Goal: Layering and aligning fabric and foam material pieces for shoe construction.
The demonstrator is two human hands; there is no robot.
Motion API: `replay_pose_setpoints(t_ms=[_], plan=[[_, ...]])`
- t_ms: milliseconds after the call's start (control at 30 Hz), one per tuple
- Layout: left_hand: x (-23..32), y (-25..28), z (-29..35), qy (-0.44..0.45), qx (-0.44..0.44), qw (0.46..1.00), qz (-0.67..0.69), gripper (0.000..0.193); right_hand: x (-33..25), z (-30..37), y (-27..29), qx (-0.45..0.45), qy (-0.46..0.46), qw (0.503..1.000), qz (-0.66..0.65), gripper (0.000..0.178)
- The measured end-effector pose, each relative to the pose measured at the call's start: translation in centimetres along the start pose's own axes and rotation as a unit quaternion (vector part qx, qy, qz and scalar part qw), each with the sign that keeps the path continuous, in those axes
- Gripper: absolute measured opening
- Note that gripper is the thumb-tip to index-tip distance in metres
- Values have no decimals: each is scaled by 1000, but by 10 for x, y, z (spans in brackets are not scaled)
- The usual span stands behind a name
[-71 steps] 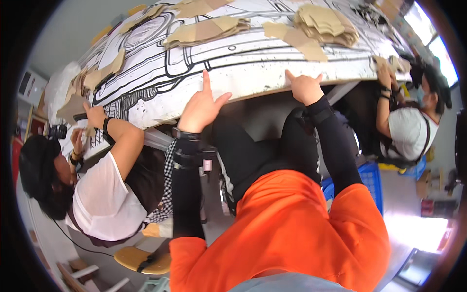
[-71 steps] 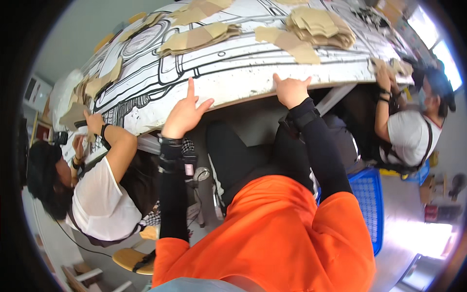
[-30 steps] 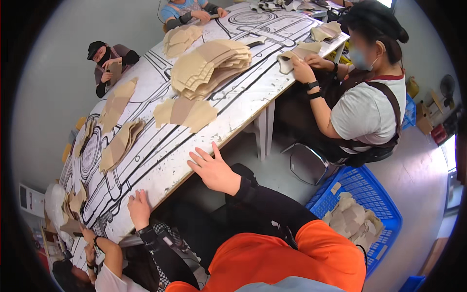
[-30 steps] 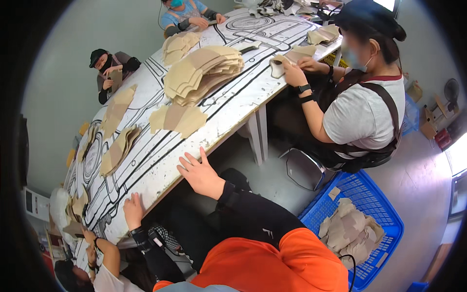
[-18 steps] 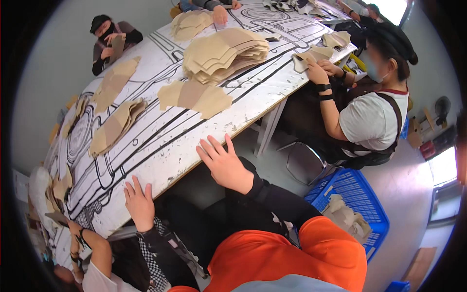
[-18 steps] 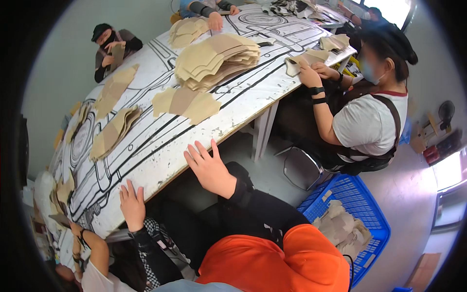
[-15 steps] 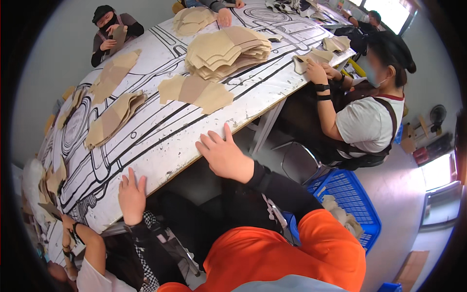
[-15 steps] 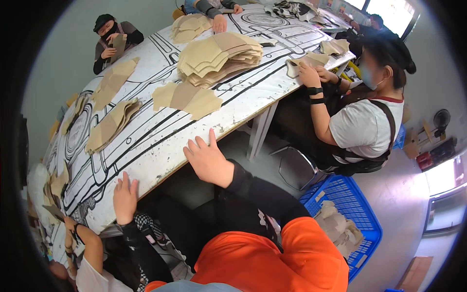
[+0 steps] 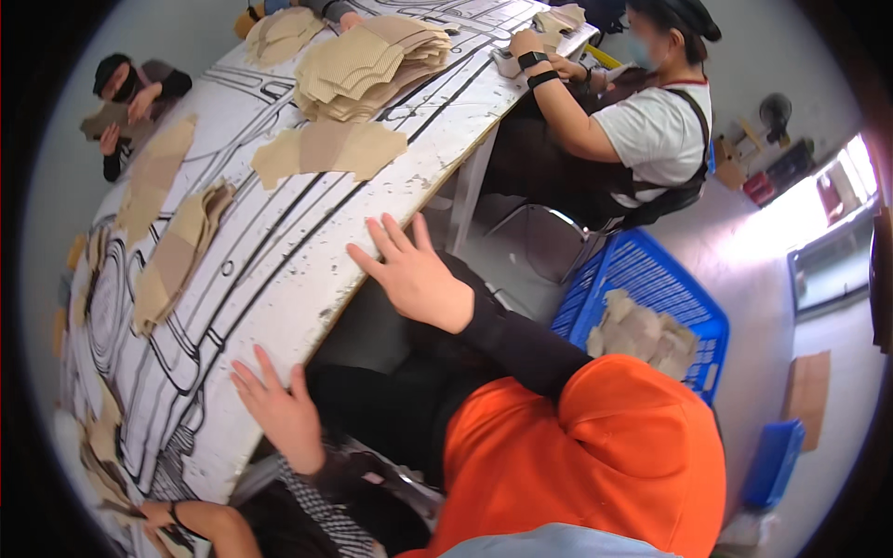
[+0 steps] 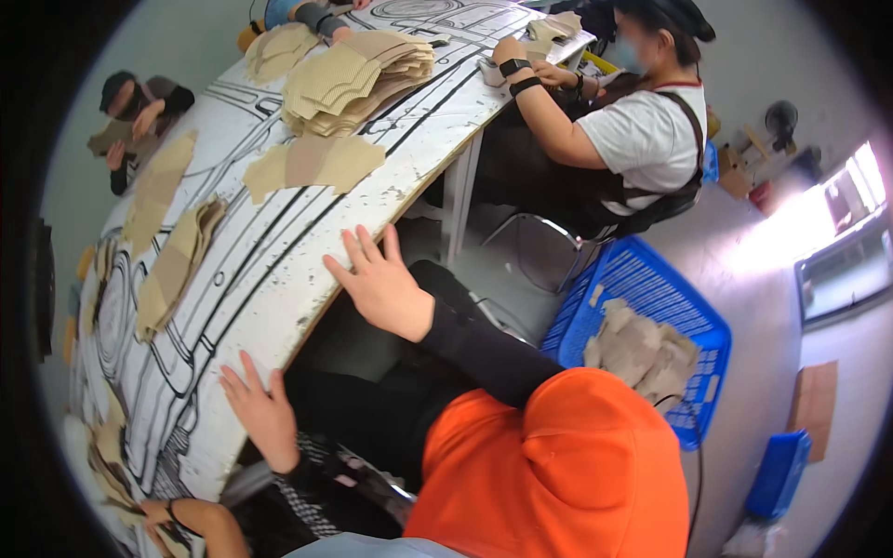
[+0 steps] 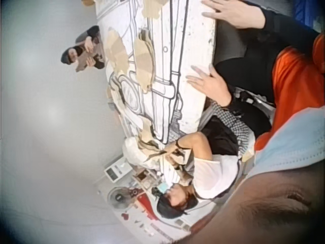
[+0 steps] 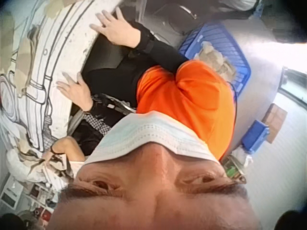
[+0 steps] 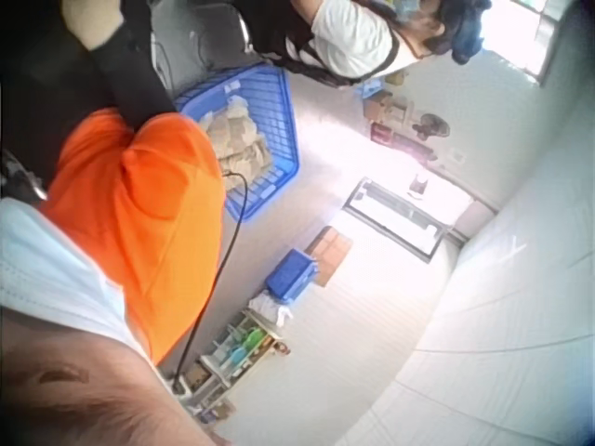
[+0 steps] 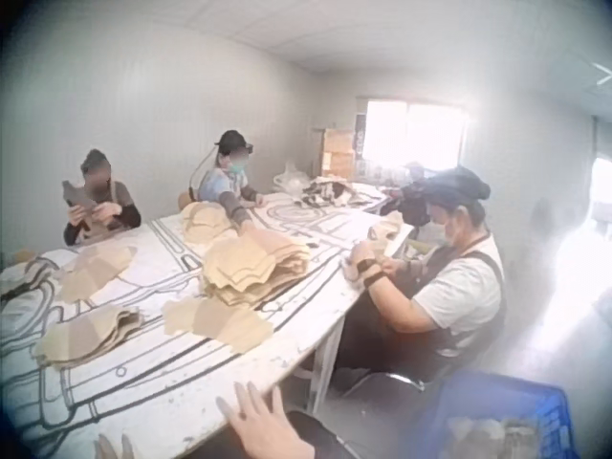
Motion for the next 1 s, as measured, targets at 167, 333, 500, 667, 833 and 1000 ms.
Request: replay_pose_setpoints(t_ms=[167, 333, 500, 667, 833, 1000], plan=[[-4, 37, -22, 10, -77, 993, 94, 51, 7, -26, 33, -153, -15, 986, 60, 53], [-22, 57, -24, -4, -182, 973, 142, 52, -11, -70, 33, -316, 12, 941, 121, 24], [-22, 34, 4, 37, -120, 980, 154, 67, -52, -53, 3, -259, -36, 952, 158, 30], [-16, 26, 23, 22, 20, 998, 55, 70, -73, 0, 8, 52, -3, 965, 257, 56], [-16, 48, -15, 32, -15, 998, 55, 54, -38, -34, 38, -163, 52, 969, 180, 60], [-16, 40, -30, 6, -10, 999, 47, 56, -31, -61, 49, -261, 157, 937, 170, 65]])
Point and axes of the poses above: each hand's wrist, its own z-axis away from the middle knuckle, its own y-axis out of the back of the hand, x = y × z, the point moved 2 cm from there along -z, towards the middle knuckle, and after that the axes turned 13 degrees about -y, right-handed, at the moved point
